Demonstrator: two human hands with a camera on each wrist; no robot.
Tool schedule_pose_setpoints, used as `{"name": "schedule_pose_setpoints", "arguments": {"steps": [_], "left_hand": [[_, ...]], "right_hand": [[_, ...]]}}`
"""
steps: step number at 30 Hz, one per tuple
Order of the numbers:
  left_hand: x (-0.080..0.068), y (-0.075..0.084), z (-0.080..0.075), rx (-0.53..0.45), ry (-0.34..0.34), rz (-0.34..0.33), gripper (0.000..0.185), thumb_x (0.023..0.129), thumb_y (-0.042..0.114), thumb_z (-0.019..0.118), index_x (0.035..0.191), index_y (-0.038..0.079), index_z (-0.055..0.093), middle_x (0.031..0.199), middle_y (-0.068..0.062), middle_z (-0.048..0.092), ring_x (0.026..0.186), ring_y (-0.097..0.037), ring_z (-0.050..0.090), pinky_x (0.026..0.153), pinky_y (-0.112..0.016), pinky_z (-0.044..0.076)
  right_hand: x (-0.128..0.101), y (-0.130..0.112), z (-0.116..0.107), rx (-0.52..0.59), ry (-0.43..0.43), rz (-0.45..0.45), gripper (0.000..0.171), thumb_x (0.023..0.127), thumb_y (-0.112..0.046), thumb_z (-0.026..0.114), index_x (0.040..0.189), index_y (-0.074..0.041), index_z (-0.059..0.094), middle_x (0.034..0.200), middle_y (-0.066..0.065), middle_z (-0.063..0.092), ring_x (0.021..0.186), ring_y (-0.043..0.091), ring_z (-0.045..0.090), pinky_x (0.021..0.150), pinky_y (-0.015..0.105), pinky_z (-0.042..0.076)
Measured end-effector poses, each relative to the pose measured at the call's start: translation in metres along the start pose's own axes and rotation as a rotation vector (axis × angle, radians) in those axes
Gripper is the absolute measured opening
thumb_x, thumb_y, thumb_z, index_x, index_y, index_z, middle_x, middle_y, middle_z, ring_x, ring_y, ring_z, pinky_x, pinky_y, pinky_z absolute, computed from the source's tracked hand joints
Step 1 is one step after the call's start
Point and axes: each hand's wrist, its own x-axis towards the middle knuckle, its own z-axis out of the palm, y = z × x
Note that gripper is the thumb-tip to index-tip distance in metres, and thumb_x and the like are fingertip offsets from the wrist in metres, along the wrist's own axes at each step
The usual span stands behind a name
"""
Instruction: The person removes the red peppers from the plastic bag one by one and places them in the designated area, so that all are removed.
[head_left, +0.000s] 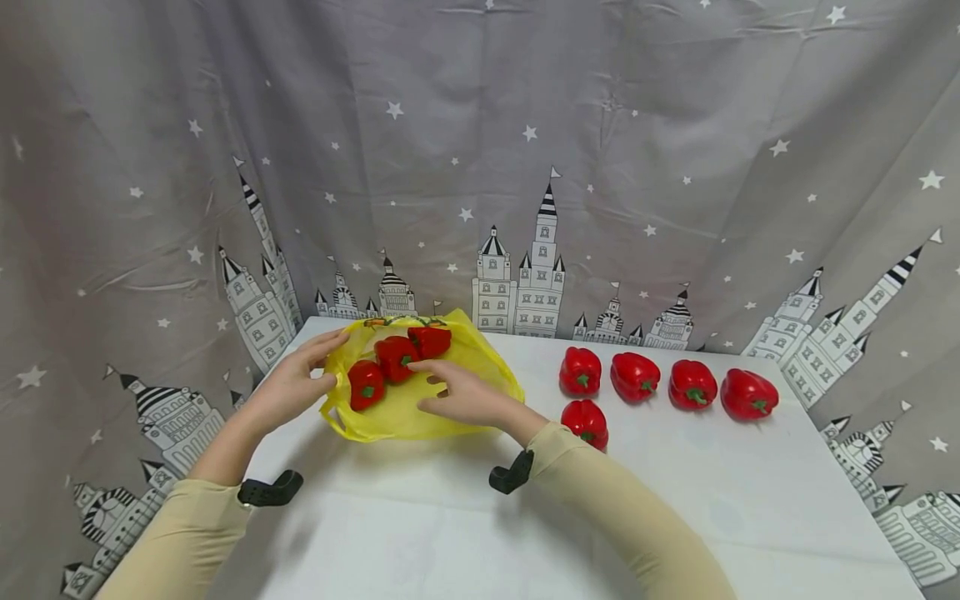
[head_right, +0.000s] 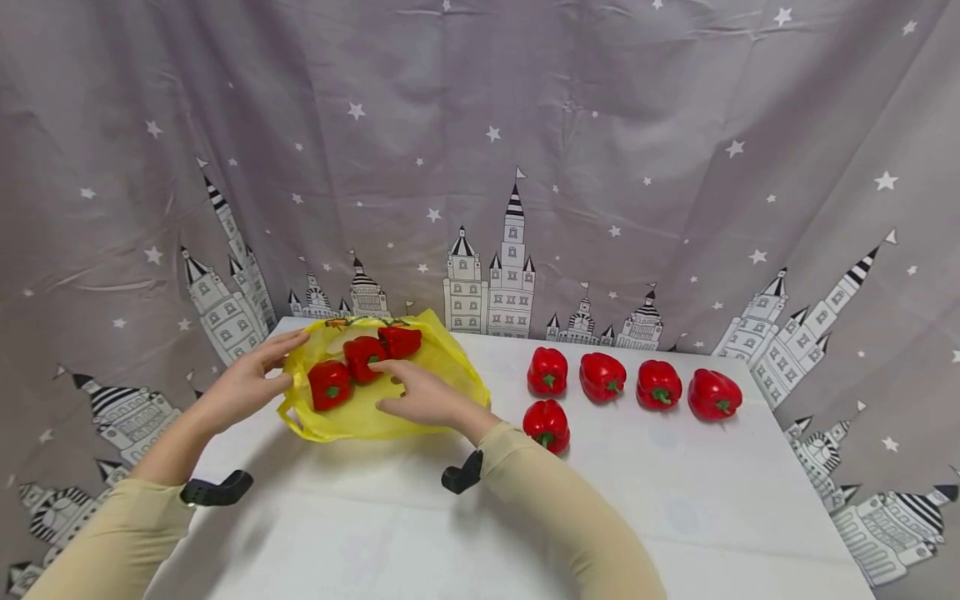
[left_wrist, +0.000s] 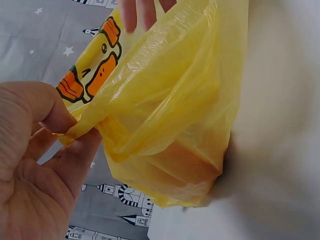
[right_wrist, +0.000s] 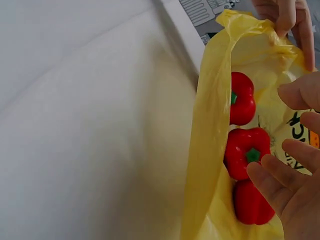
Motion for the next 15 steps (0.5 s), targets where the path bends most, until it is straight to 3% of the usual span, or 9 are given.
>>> {"name": "schedule_pose_setpoints", "arguments": {"steps": [4, 10, 15], "left_hand": [[-0.001, -0.001, -0.001, -0.006, -0.007, -0.014, 0.069, 0.097, 0.009, 0.059, 0.161, 0.010, 0.032, 0.167, -0.013, 0.023, 0.135, -0.044, 0.041, 0.102, -0.059, 0.048], [-0.003, -0.001, -0.002, 0.000, -0.006, -0.019, 0.069, 0.096, 0.008, 0.058, 0.160, 0.009, 0.033, 0.167, -0.013, 0.024, 0.133, -0.042, 0.042, 0.104, -0.061, 0.045], [-0.006, -0.001, -0.002, 0.004, -0.009, -0.026, 0.067, 0.096, 0.007, 0.057, 0.160, 0.008, 0.035, 0.166, -0.014, 0.026, 0.132, -0.042, 0.043, 0.104, -0.062, 0.045]], "right_hand": [[0.016, 0.001, 0.009, 0.008, 0.008, -0.028, 0.060, 0.097, -0.025, 0.067, 0.154, -0.023, 0.047, 0.154, -0.001, 0.047, 0.135, 0.030, 0.051, 0.102, 0.033, 0.050], [0.037, 0.000, 0.019, -0.024, 0.025, -0.027, 0.058, 0.098, -0.017, 0.065, 0.154, -0.023, 0.048, 0.152, -0.007, 0.049, 0.137, 0.026, 0.048, 0.111, 0.035, 0.042], [0.050, -0.003, 0.024, -0.049, 0.030, -0.058, 0.057, 0.099, -0.014, 0.065, 0.153, -0.017, 0.049, 0.152, -0.002, 0.051, 0.141, 0.025, 0.046, 0.115, 0.033, 0.037]]}}
